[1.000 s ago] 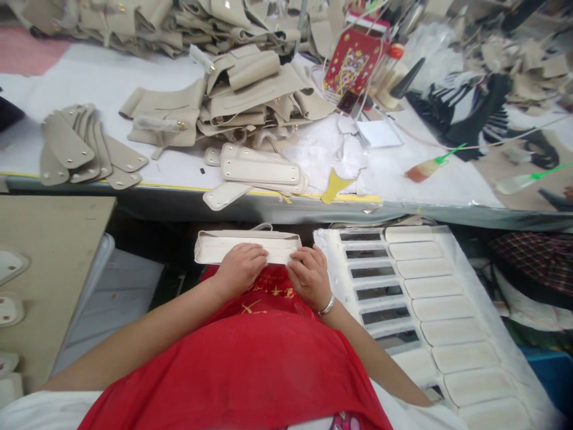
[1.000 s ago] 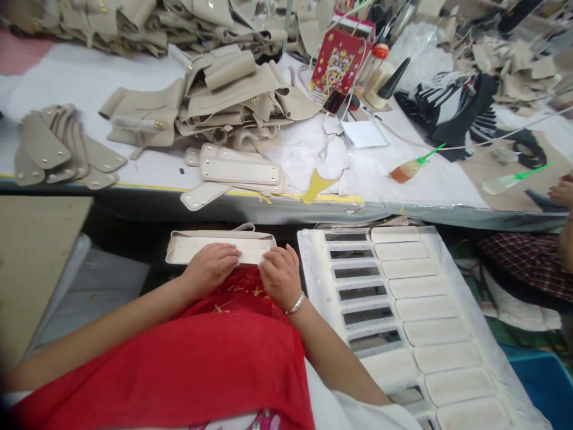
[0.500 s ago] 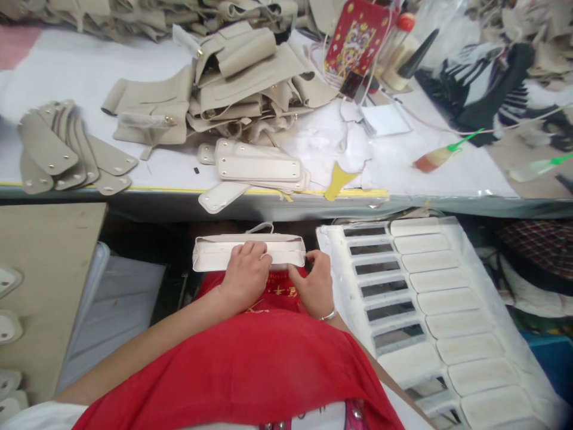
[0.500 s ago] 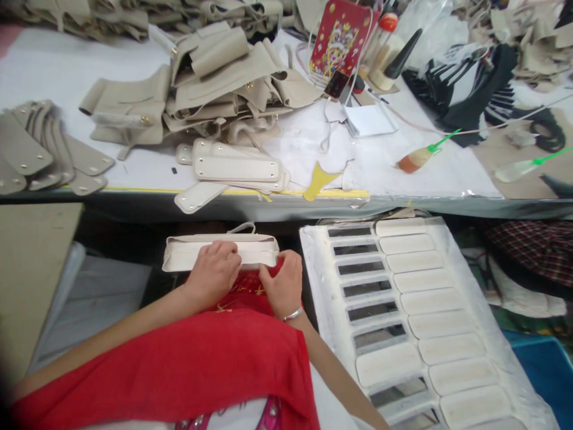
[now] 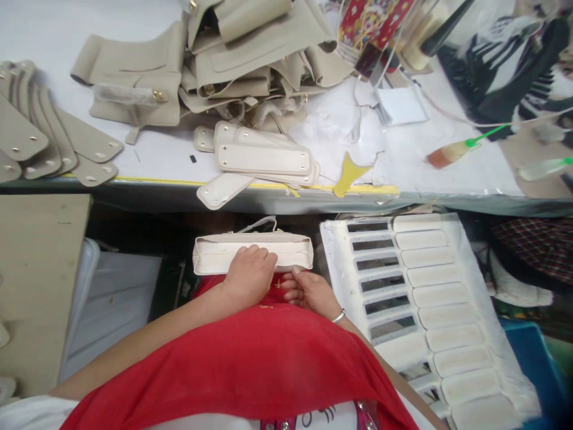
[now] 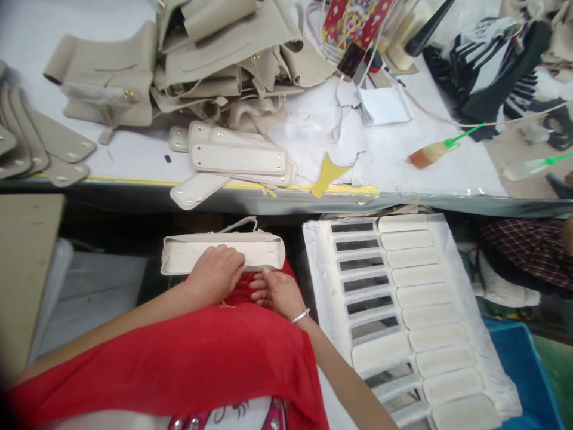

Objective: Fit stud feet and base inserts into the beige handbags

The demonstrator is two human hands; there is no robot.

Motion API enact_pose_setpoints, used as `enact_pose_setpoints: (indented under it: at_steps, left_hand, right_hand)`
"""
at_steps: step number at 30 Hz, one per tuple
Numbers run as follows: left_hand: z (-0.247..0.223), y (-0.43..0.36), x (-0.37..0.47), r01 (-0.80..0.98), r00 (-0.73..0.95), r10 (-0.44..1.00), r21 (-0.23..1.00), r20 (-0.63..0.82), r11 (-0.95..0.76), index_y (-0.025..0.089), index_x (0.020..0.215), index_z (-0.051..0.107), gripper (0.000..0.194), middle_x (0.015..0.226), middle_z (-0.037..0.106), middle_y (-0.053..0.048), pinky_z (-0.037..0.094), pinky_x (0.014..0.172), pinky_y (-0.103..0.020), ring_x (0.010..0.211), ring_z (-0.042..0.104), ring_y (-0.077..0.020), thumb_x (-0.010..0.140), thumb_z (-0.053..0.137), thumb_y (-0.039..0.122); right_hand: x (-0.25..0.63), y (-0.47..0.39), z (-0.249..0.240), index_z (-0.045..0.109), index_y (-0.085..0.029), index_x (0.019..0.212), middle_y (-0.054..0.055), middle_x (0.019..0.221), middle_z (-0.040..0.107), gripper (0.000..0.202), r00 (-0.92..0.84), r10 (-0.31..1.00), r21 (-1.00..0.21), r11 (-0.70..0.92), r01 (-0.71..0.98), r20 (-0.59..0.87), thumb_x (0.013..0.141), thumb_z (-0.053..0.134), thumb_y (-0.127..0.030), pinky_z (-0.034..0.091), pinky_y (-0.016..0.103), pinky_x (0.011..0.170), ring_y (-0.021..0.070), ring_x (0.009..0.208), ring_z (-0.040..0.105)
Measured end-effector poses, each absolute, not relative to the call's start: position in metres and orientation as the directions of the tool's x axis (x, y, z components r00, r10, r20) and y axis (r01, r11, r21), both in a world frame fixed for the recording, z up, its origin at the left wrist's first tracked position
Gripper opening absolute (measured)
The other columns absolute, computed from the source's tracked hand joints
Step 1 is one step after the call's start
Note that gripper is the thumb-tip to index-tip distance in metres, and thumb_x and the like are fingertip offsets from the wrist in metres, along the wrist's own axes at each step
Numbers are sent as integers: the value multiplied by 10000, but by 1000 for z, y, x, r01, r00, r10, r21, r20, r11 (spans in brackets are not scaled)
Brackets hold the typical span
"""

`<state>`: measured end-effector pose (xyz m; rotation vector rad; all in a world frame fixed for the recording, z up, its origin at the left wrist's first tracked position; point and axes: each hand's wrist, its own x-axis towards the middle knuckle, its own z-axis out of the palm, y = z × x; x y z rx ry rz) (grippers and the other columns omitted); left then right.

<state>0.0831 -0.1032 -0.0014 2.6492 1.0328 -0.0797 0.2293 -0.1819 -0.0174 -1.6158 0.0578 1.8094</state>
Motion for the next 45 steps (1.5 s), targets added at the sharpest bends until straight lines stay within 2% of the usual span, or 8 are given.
enact_pose_setpoints:
  at_steps: [4,9,13,17,20,26,36,45]
  left_hand:
    - [-1,-99,84,656,752,639,277,-163,-701,154,763,580,140,743,599,-88,364,657,-371,768,542,-251,842,472,197]
    - [-4,-95,70,596,795,600,301,-93,-744,159,950,554,137,794,581,-69,375,642,-338,761,514,-228,840,488,207]
    - [-10,-88,47,530,838,544,304,-46,-791,179,769,554,157,772,546,-58,382,652,-325,756,482,-209,866,456,255]
    - [-13,-82,35,527,842,535,333,-77,-782,173,721,566,225,756,542,-55,386,662,-308,727,469,-180,882,426,245]
    - [-13,-81,36,547,828,554,349,-90,-761,165,721,576,223,753,547,-59,392,664,-308,725,474,-176,874,425,223]
    - [-13,-83,39,604,786,609,343,-107,-719,162,719,585,198,752,559,-71,409,662,-331,747,495,-198,851,447,216]
    - [-11,-85,33,597,789,611,318,-66,-736,167,725,585,153,753,560,-72,383,637,-340,752,503,-215,829,479,203]
    - [-6,-83,-20,709,686,726,262,-41,-655,184,747,608,184,874,581,-73,346,685,-390,837,487,-233,839,491,294]
  right_hand:
    - [221,-176,-18,609,-117,769,38,617,653,235,61,449,-409,-740,-534,-892,861,538,-321,432,167,402,83,424,569]
    - [211,-172,-15,628,-119,765,51,658,669,243,105,454,-435,-724,-535,-885,833,569,-345,421,161,397,78,435,565]
    - [207,-169,-13,621,-116,754,53,663,673,239,148,423,-430,-716,-550,-894,865,520,-302,414,158,389,74,425,562]
    - [202,-165,-13,613,-118,731,50,655,674,239,150,405,-418,-730,-541,-902,871,512,-283,416,146,389,73,428,571]
    - [196,-162,-13,617,-130,723,46,652,676,215,134,422,-427,-746,-511,-897,846,553,-296,434,149,411,80,445,581]
    - [182,-156,-16,616,-119,703,45,613,666,241,85,427,-406,-751,-520,-900,880,497,-232,449,153,419,81,422,576]
    - [159,-156,-25,625,-126,730,72,682,679,282,-1,557,-498,-744,-445,-830,868,502,-339,476,177,449,110,487,607]
    - [139,-147,-19,612,-100,760,63,636,667,248,25,482,-429,-754,-498,-876,883,513,-290,475,168,437,93,436,589]
